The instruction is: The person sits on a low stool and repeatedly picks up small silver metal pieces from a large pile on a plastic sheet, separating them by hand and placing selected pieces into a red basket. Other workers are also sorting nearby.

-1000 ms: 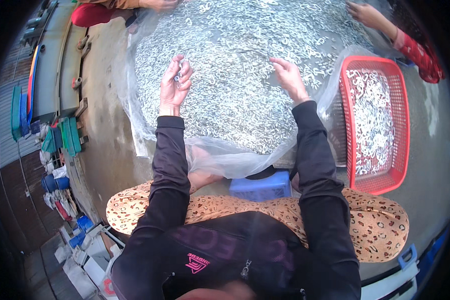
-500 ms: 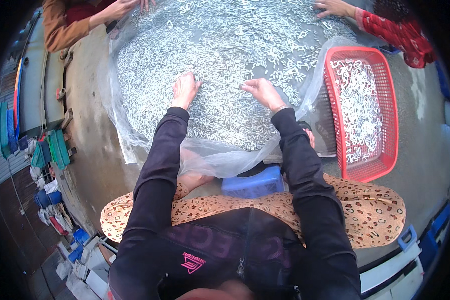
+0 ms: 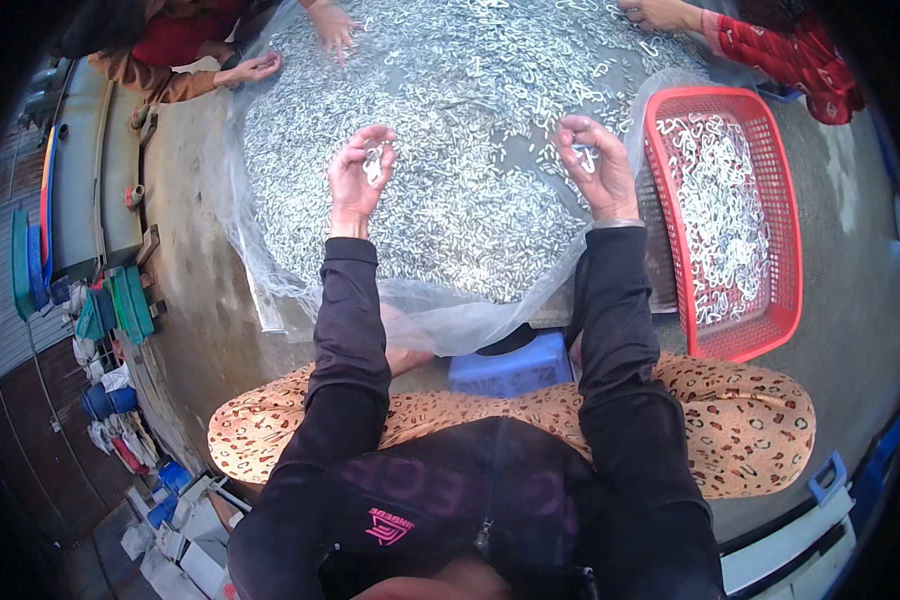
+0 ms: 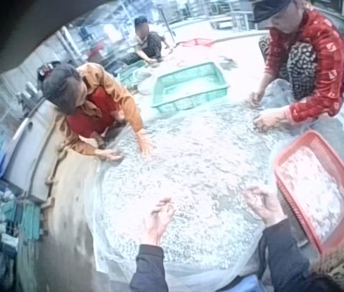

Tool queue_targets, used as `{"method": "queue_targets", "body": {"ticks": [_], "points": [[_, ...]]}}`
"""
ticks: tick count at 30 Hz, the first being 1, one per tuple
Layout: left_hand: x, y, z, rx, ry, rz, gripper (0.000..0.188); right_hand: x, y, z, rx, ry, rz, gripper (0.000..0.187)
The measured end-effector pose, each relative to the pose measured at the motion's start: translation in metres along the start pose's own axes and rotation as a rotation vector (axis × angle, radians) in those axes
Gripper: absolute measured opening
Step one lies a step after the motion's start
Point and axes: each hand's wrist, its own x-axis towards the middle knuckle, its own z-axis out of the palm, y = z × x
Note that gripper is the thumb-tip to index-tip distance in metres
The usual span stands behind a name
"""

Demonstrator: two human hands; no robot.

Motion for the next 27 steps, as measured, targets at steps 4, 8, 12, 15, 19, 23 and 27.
{"method": "queue_targets", "body": {"ticks": [4, 8, 12, 15, 19, 23, 27], "points": [[0.025, -0.013, 0.01, 0.187, 0.109, -0.101, 0.036, -0.003, -0.007, 0.003, -0.172, 0.09, -0.047, 0.051], [0.059, -0.054, 0.011, 0.853, 0.279, -0.268, 0.036, -0.004, -0.004, 0.005, -0.12, 0.134, -0.075, 0.045], [0.072, -0.101, 0.009, 1.837, 0.203, 0.179, 0.027, 0.01, 0.001, 0.001, -0.164, 0.171, -0.009, 0.043], [0.063, -0.111, 0.015, 1.823, 0.116, 0.267, 0.022, 0.042, 0.01, -0.001, -0.584, 0.257, 0.066, 0.042], [0.031, -0.081, 0.022, 1.56, 0.101, 0.082, 0.016, 0.113, 0.05, 0.002, -1.65, 0.174, -0.273, 0.037], [0.012, -0.039, 0.013, 1.283, 0.218, -0.113, 0.021, 0.132, 0.095, -0.002, -2.14, 0.109, -0.105, 0.024], [0.005, -0.015, -0.001, 0.33, 0.3, -0.162, 0.015, 0.088, 0.128, -0.001, -2.222, -0.053, 0.054, 0.013]]}}
